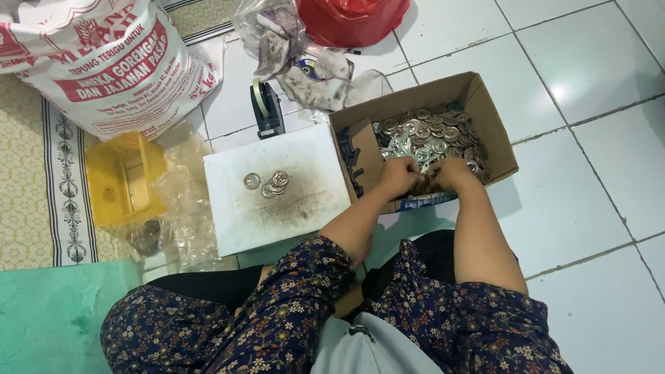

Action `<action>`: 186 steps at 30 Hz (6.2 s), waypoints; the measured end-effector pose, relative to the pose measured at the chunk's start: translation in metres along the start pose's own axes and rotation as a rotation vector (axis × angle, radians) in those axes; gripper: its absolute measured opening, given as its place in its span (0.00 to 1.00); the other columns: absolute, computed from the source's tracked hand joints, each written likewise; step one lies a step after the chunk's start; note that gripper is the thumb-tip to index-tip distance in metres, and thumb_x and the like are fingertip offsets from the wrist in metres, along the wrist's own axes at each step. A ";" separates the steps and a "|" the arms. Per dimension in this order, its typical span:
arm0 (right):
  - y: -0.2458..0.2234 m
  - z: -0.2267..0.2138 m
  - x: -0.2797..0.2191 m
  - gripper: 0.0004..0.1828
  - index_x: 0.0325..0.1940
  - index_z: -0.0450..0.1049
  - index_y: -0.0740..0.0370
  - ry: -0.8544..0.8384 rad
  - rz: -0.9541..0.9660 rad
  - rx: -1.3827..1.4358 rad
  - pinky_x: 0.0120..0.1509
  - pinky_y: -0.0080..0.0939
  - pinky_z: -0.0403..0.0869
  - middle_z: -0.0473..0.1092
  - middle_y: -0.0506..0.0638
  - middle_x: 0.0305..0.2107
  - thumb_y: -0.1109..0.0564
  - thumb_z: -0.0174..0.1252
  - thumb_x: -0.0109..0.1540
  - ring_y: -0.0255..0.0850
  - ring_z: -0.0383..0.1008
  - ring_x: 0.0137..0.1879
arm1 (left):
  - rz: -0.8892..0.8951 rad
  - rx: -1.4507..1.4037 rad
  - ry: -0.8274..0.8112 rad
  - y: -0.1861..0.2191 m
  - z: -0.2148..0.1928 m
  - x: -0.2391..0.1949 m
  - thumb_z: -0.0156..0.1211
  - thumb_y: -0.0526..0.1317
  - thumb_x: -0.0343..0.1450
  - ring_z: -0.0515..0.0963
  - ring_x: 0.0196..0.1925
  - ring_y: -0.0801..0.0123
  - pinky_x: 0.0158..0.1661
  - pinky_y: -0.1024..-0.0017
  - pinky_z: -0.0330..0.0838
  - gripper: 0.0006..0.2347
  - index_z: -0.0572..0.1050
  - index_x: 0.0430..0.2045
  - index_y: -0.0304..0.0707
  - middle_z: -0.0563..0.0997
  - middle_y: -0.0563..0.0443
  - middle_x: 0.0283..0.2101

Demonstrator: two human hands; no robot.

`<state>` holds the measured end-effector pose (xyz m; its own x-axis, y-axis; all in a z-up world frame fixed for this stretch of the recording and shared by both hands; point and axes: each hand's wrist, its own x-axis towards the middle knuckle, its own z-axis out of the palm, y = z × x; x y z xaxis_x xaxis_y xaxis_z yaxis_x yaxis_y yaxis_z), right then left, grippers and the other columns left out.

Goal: A person sitting on the floor is picking up small metal rings from a cardboard box and placing them into a small plastic bag, likely for packaging or counting.

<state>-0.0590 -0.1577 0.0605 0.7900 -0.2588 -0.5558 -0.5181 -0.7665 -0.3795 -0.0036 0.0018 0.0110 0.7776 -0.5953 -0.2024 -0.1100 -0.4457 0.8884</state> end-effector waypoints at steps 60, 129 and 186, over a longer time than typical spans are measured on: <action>-0.275 0.125 -0.040 0.18 0.56 0.81 0.50 0.417 -0.834 -0.008 0.61 0.44 0.74 0.78 0.46 0.47 0.56 0.69 0.61 0.45 0.74 0.56 | 0.033 0.365 0.791 -0.110 -0.265 -0.221 0.69 0.39 0.68 0.80 0.46 0.53 0.51 0.61 0.76 0.11 0.81 0.44 0.47 0.84 0.48 0.40; -0.008 -0.005 0.002 0.25 0.64 0.68 0.74 0.136 -0.162 0.919 0.45 0.51 0.82 0.76 0.65 0.40 0.56 0.63 0.67 0.52 0.80 0.45 | -0.121 -0.644 0.120 0.014 -0.024 0.006 0.73 0.37 0.68 0.82 0.45 0.44 0.40 0.60 0.84 0.18 0.78 0.46 0.20 0.78 0.26 0.42; -0.190 0.087 -0.005 0.15 0.51 0.83 0.51 0.348 -0.537 0.333 0.47 0.44 0.76 0.77 0.56 0.41 0.56 0.72 0.60 0.49 0.77 0.43 | 0.021 0.123 0.834 -0.057 -0.237 -0.185 0.65 0.38 0.71 0.80 0.41 0.63 0.44 0.68 0.77 0.10 0.79 0.46 0.49 0.82 0.52 0.42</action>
<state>0.0071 0.0401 0.0710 0.9936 -0.1119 0.0176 -0.0578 -0.6348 -0.7705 0.0057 0.2958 0.0950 0.9718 0.0635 0.2270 -0.1581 -0.5386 0.8276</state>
